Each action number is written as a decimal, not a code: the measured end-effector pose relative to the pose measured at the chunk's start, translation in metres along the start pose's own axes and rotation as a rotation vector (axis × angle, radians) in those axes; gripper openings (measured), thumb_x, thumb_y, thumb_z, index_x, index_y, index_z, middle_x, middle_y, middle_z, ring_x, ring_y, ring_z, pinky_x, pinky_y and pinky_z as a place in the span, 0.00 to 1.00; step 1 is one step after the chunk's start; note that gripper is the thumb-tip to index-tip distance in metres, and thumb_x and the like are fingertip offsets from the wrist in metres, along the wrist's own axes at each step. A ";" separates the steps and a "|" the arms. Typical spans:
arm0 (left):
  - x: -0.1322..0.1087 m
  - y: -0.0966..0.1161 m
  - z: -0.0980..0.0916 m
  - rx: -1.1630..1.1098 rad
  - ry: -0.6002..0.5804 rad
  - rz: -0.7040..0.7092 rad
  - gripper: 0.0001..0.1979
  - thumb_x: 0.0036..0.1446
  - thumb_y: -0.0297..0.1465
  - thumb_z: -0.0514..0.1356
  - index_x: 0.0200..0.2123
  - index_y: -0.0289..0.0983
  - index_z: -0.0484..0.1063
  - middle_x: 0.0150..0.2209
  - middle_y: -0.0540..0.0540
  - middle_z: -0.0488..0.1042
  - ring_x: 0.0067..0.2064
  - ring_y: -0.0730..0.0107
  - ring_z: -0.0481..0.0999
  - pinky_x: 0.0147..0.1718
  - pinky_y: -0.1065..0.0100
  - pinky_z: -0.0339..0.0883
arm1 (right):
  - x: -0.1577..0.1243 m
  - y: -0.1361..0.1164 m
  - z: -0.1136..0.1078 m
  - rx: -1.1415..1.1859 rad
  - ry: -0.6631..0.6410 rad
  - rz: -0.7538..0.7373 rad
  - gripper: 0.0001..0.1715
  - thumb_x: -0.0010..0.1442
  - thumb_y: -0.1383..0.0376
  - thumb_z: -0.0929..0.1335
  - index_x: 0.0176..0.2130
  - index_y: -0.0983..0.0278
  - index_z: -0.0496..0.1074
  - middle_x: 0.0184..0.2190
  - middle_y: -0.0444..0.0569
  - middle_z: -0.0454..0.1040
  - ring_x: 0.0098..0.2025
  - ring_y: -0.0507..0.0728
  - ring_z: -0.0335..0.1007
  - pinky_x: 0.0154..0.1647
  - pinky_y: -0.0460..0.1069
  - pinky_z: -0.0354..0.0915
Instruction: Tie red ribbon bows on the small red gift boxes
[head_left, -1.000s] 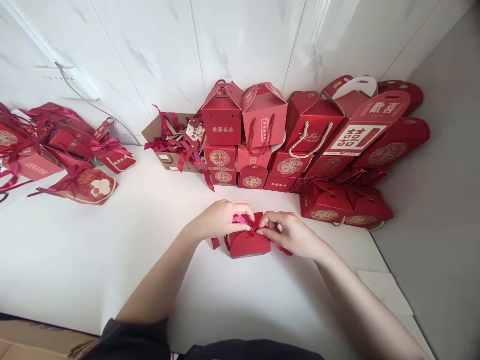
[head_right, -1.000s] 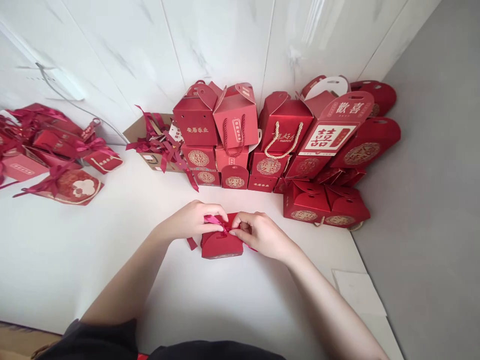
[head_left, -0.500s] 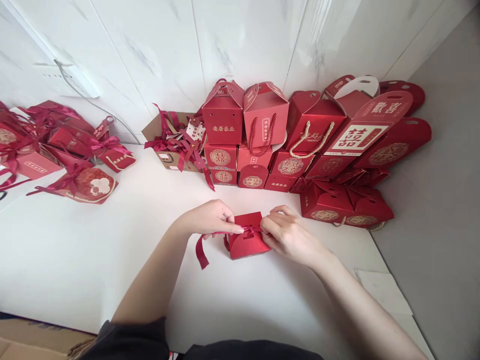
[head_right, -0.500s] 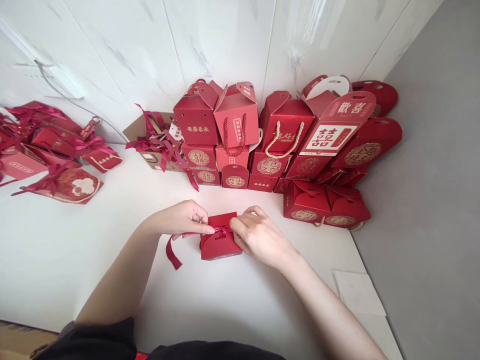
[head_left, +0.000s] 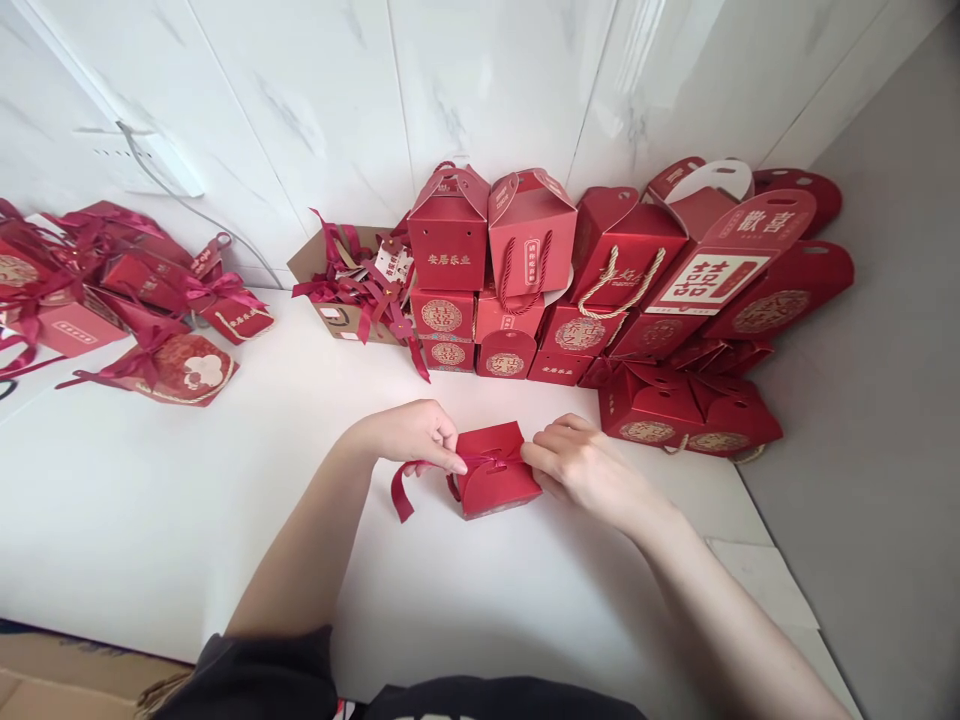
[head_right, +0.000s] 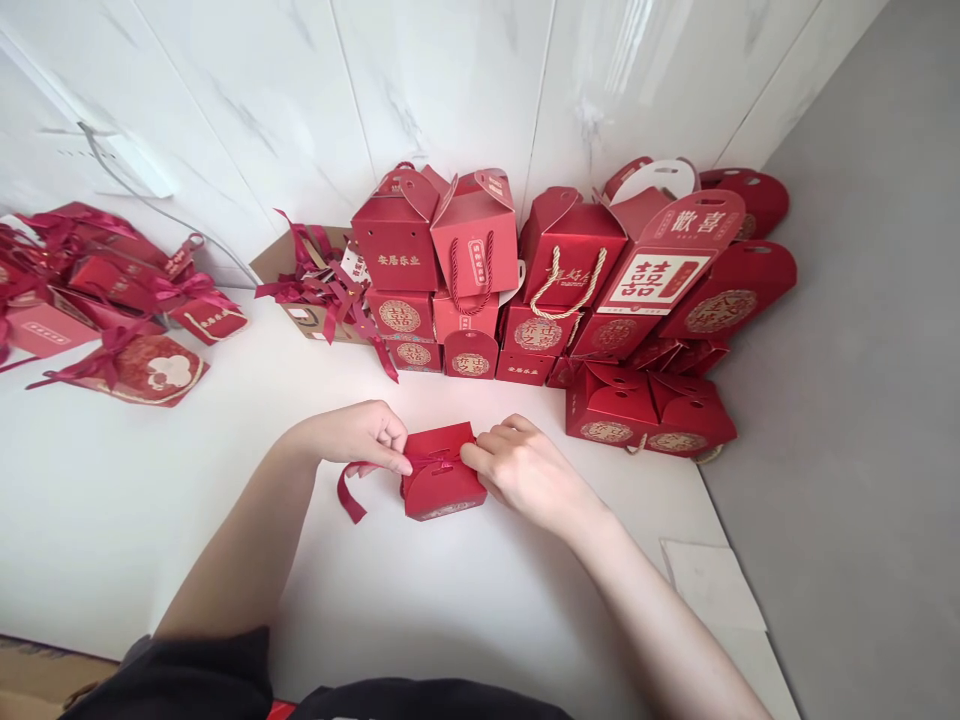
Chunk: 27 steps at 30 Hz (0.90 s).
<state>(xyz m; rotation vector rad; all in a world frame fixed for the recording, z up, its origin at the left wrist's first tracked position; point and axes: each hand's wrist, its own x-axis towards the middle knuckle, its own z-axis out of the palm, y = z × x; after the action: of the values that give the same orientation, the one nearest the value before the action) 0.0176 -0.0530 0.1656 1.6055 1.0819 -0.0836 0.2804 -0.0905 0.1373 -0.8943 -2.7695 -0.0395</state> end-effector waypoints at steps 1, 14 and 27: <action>0.001 -0.001 0.000 -0.010 0.005 0.008 0.17 0.47 0.43 0.66 0.21 0.35 0.69 0.15 0.52 0.67 0.16 0.76 0.65 0.17 0.74 0.57 | -0.001 0.001 -0.001 0.013 -0.004 0.005 0.12 0.62 0.74 0.60 0.30 0.62 0.64 0.25 0.45 0.68 0.27 0.54 0.60 0.38 0.50 0.56; -0.004 0.002 -0.003 0.078 -0.085 0.019 0.19 0.52 0.47 0.62 0.27 0.37 0.80 0.24 0.47 0.78 0.29 0.72 0.73 0.30 0.73 0.62 | -0.009 0.034 0.019 1.340 -0.245 0.479 0.21 0.67 0.48 0.57 0.46 0.61 0.62 0.40 0.50 0.75 0.41 0.55 0.73 0.47 0.53 0.65; -0.001 0.002 -0.003 0.085 -0.034 0.051 0.19 0.54 0.46 0.61 0.29 0.35 0.80 0.25 0.47 0.76 0.27 0.73 0.71 0.28 0.73 0.61 | -0.002 0.022 0.013 1.459 -0.122 0.664 0.21 0.59 0.47 0.67 0.35 0.60 0.61 0.15 0.35 0.61 0.16 0.47 0.52 0.17 0.42 0.50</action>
<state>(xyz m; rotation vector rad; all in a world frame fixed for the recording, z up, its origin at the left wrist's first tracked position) 0.0170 -0.0507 0.1683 1.7008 1.0229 -0.1238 0.2923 -0.0730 0.1234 -1.1496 -1.5949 1.8121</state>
